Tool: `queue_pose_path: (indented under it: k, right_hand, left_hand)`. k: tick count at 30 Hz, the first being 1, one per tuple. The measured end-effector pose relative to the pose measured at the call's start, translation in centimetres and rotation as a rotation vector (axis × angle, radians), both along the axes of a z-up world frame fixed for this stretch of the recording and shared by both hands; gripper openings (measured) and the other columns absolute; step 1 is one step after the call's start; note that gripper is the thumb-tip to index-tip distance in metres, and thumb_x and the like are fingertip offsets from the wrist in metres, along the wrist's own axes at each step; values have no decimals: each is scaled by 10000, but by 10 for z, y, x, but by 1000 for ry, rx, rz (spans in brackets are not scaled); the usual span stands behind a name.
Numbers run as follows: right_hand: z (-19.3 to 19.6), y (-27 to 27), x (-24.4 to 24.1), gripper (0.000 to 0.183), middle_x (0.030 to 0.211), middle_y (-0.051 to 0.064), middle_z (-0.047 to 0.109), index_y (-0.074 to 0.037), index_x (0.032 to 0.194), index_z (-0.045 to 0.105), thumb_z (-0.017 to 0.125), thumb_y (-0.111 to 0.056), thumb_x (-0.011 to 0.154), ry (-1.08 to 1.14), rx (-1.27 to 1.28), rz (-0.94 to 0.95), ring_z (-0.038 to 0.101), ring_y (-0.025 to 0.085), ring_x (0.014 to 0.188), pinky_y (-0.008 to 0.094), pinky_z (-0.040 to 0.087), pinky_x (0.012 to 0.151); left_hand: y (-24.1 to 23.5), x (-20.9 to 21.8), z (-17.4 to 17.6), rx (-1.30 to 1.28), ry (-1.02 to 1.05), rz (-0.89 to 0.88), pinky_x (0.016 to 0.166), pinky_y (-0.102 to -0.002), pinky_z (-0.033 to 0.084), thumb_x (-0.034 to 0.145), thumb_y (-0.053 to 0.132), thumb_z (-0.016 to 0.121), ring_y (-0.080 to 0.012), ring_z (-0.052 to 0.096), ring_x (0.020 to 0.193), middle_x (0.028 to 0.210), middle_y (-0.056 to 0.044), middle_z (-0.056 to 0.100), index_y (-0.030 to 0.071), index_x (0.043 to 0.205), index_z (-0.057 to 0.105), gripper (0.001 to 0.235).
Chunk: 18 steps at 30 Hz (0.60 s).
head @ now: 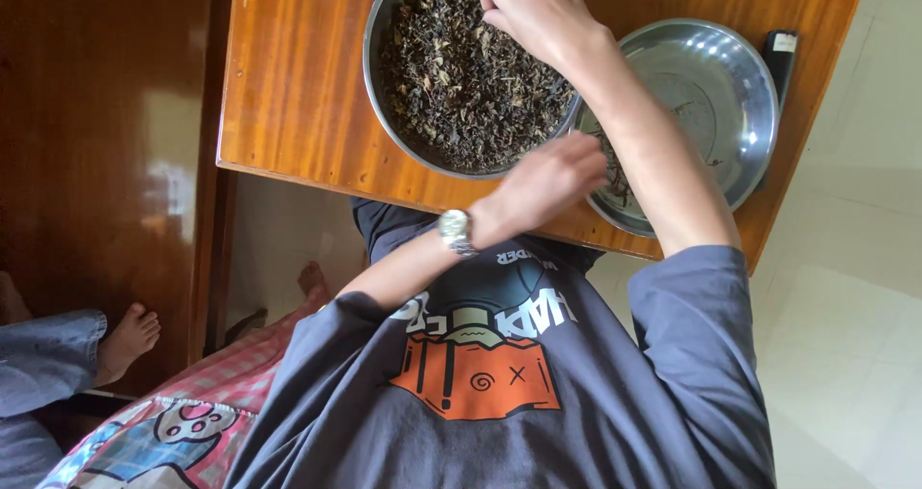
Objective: Sorting dried tea leaves by hand to remove stems and twigs
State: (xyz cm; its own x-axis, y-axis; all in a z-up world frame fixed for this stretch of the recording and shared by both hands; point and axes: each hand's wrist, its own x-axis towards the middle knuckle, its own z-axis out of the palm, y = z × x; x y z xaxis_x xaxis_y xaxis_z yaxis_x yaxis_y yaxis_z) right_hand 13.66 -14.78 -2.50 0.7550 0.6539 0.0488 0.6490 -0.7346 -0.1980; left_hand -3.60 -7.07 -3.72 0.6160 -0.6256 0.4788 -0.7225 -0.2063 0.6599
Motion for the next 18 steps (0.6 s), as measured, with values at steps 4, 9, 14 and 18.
queue_pose_path:
  k: [4,9,14,18]
  right_hand:
    - [-8,-2,1,95,859,135,732,-6,875,714,795,-7,924,-9,14,27,727,231,732,349,640,728]
    - [2,-4,-6,164,795,101,701,-33,812,677,796,57,881,-93,33,57,686,220,672,346,578,597]
    - [5,-2,-10,275,1101,223,760,61,1053,764,729,194,815,-190,7,32,744,359,998,463,594,961]
    - [7,-4,-11,126,960,174,739,46,942,744,776,87,828,-194,30,22,727,293,808,400,634,727]
  left_hand:
    - [66,26,26,154,-26,102,512,-402,491,976,122,693,-267,551,702,888,-103,581,47,962,557,156]
    - [121,102,21,264,-112,341,514,-309,567,966,-21,654,-219,630,673,921,-108,617,-2,989,622,43]
    - [124,152,-6,502,-241,368,728,-418,611,930,155,817,-295,611,1050,1164,-166,609,-2,958,647,233]
    - [110,164,-22,685,-299,400,869,-414,586,902,137,785,-269,579,1177,1320,-151,568,56,992,710,142]
